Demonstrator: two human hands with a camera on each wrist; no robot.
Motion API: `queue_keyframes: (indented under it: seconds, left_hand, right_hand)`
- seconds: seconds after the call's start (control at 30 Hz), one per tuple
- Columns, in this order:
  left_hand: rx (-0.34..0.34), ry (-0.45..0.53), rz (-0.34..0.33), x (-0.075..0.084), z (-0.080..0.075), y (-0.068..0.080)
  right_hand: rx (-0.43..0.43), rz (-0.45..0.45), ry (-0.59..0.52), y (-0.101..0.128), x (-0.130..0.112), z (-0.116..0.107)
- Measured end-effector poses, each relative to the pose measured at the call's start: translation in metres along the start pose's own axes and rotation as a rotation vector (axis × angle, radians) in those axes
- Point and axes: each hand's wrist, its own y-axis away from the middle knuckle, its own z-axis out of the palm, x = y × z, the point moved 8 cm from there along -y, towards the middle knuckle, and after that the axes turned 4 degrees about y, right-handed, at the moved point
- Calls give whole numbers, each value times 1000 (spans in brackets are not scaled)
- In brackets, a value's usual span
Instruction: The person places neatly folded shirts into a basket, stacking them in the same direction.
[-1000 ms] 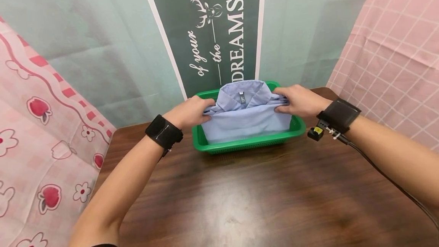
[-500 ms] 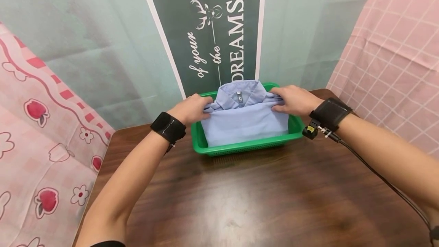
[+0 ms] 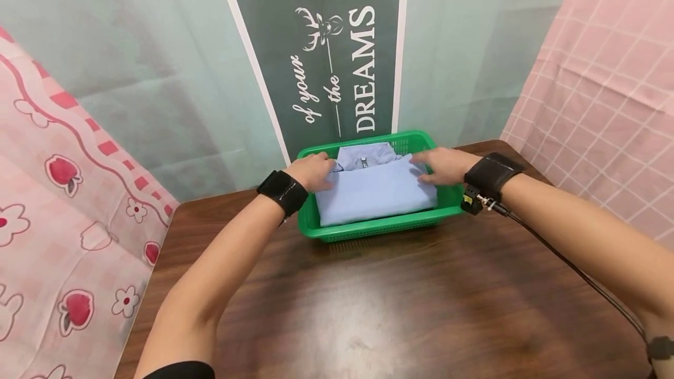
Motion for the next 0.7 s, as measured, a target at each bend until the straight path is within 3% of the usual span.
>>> queue_keyframes:
  seconds: [0.17, 0.3, 0.4, 0.53, 0.7]
  left_hand:
    - [-76, -1, 31, 12, 5, -2]
    - [-212, 39, -12, 18, 18, -2]
    - [-271, 39, -36, 20, 26, -4]
    - [-308, 31, -50, 19, 32, -6]
    - [-302, 39, -52, 18, 32, -10]
  right_hand:
    - [-92, -69, 0, 0, -10, 10]
    - [-161, -41, -1, -5, -12, 18]
    - [-213, -10, -4, -9, -11, 25]
    - [-252, 18, -4, -13, -10, 32]
    - [-253, 32, 3, -14, -5, 32]
